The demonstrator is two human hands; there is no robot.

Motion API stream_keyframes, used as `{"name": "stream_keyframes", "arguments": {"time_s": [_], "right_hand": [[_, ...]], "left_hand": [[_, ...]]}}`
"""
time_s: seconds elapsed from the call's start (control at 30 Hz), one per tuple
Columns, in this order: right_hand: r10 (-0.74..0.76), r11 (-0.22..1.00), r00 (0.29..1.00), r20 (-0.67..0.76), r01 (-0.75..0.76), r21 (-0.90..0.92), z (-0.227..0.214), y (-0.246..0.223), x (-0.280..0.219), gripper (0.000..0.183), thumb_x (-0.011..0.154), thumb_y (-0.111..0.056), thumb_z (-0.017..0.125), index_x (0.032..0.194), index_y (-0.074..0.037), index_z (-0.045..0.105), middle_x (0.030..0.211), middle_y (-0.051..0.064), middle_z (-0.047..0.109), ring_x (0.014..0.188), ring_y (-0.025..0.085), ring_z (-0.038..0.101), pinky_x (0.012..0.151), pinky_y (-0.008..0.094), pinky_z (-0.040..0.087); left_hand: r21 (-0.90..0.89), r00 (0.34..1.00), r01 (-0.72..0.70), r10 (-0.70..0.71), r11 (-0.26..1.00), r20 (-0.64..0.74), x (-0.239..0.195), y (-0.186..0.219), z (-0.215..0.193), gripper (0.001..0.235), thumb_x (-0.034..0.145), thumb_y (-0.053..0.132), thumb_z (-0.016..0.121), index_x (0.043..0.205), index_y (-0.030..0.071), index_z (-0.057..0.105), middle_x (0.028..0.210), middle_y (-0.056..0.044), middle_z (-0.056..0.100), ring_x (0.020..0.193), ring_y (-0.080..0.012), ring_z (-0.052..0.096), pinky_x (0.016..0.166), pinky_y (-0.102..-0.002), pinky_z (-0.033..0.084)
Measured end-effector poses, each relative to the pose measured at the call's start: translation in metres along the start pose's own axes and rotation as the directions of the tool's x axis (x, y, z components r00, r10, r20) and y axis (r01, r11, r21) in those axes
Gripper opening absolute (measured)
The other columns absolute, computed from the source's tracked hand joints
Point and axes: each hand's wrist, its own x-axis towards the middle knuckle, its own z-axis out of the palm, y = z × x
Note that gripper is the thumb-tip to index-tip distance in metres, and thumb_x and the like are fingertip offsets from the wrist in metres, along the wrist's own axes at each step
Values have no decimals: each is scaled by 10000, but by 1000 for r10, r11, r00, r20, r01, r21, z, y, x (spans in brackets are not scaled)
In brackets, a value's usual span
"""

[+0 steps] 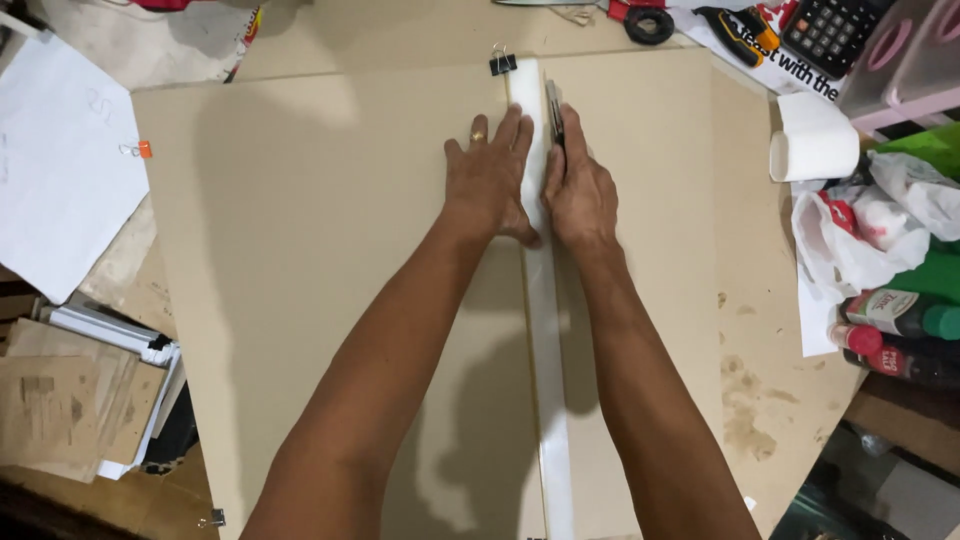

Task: Using a utility knife and a straight-edge guide to cut a large board on a workbench.

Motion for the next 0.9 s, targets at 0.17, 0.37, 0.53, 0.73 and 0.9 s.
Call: {"name": "stream_keyframes", "arguments": {"time_s": [0.17,0.37,0.53,0.73,0.9], "right_hand": [[8,997,1000,9,-7,-78,15,4,31,534,1067,-376,323,1594,-350,247,1362,146,687,1005,470,672,841,558,524],[76,989,996,35,-71,-128,13,-2,35,545,1057,-383,314,1598,-375,250,1275,129,722,995,465,668,854,565,518],[124,976,985,120,-99,-193,2,-21,32,532,1113,-357,290,1639,-376,208,1387,159,667,1244,370,651,1051,560,513],[189,966,959,209,-143,-217,-25,-51,49,462,1017,-338,330,1478,-324,364,1121,90,718,1027,408,622,794,570,478],[197,956,942,271,-123,-267,-39,-61,52,462,1037,-279,347,1496,-266,390,1028,126,727,1031,399,638,768,545,498]], "left_hand": [[-50,998,27,-23,998,61,0,1,-3,1557,506,721,973,1643,237,24,1728,-37,-69,1570,-335,50,1084,-574,328],[-82,996,19,-12,996,92,-1,1,-7,1574,522,667,985,1645,217,-22,1733,-49,-84,1578,-348,30,1095,-552,306],[-112,998,-1,9,994,69,-1,1,-9,1491,537,557,936,1646,143,30,1701,-87,73,1528,-374,152,1078,-633,323],[-54,985,41,-31,998,168,4,5,-14,1640,547,674,981,1636,163,-135,1727,-54,-104,1572,-353,17,1175,-609,202],[11,984,41,-42,999,175,1,9,-17,1614,574,711,949,1638,143,-122,1731,-67,-100,1577,-344,29,1192,-658,146]]}}
